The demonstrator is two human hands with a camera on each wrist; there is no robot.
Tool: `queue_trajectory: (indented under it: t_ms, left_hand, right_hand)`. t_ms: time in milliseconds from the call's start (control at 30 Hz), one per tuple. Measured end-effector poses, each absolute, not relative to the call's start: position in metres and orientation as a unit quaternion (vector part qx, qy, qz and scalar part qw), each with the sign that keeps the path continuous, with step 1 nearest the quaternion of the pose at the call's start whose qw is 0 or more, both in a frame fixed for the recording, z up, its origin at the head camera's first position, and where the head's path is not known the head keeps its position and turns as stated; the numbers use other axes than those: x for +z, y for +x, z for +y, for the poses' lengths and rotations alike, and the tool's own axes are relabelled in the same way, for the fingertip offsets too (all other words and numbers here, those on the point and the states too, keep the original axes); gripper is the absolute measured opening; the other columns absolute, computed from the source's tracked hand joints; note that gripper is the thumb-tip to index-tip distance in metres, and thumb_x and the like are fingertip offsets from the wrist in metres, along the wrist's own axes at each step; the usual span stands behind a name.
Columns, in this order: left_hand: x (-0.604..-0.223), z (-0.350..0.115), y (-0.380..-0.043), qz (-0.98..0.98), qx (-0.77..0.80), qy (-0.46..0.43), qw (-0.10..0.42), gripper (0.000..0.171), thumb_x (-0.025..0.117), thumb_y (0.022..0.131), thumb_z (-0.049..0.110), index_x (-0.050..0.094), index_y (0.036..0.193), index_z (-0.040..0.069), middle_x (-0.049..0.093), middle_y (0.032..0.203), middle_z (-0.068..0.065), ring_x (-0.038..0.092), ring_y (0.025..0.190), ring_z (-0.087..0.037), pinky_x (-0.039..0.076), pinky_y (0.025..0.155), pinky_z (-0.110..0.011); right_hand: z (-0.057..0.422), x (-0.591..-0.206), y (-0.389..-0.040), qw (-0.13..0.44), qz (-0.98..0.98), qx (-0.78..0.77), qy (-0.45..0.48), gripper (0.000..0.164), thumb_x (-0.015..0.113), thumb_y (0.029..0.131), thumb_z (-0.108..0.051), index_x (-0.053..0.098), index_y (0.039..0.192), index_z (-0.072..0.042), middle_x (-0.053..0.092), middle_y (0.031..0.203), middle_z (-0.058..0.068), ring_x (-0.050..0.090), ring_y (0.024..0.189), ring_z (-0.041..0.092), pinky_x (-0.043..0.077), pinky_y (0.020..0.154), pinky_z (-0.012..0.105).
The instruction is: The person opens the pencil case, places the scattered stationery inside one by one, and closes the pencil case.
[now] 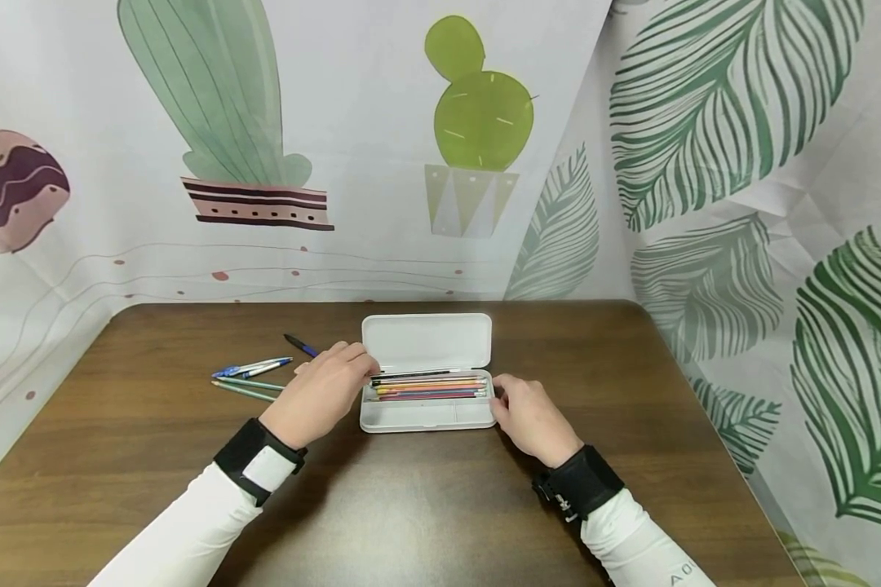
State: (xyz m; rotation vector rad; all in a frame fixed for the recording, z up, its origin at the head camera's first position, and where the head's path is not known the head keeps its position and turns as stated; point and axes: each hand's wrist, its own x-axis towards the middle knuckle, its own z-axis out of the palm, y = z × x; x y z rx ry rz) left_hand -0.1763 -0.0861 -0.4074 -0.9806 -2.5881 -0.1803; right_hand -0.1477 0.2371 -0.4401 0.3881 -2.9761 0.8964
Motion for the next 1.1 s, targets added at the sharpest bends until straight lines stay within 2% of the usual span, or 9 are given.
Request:
queue_trajectory:
  t_ms: [367,567,867,1100]
  left_hand:
    - [-0.409,-0.075,-0.182,-0.917,-0.068,-0.354,0.168,0.031,0.077,0.074,-0.009,0.075,0.1,0.007,0.069,0.099,-0.003,0.063,0.093,-0.02,0.053,0.083,-0.031]
    - [-0.412,-0.071,-0.187,-0.907,-0.09,-0.371,0.178,0.026,0.075,0.084,-0.015,0.074,0.098,0.007,0.068,0.097,-0.004,0.064,0.093,-0.024,0.054,0.086,-0.035]
    - [-0.416,-0.058,-0.192,-0.909,-0.095,-0.372,0.163,0.024,0.075,0.086,-0.014,0.075,0.097,0.007,0.068,0.096,-0.006,0.065,0.093,-0.025,0.056,0.087,-0.037]
    - [-0.42,-0.049,-0.196,-0.91,-0.085,-0.373,0.156,0.021,0.074,0.088,-0.013,0.076,0.097,0.006,0.07,0.097,-0.006,0.066,0.092,-0.025,0.056,0.086,-0.033]
  right_hand:
    - [0.237,-0.441,-0.149,0.003,-0.95,0.286,0.123,0.031,0.068,0.101,-0.007,0.066,0.129,0.006,0.068,0.082,0.001,0.059,0.062,0.008,0.053,0.059,0.027]
    - [0.238,-0.442,-0.149,0.006,-0.951,0.285,0.122,0.031,0.068,0.101,-0.007,0.067,0.129,0.006,0.067,0.081,0.001,0.058,0.062,0.008,0.052,0.059,0.027]
    - [0.238,-0.442,-0.149,0.01,-0.95,0.283,0.127,0.031,0.069,0.101,-0.007,0.067,0.128,0.007,0.067,0.081,0.001,0.058,0.063,0.008,0.052,0.058,0.027]
    - [0.238,-0.443,-0.149,0.011,-0.95,0.283,0.129,0.03,0.069,0.101,-0.007,0.067,0.128,0.006,0.068,0.082,0.001,0.058,0.063,0.008,0.052,0.058,0.027]
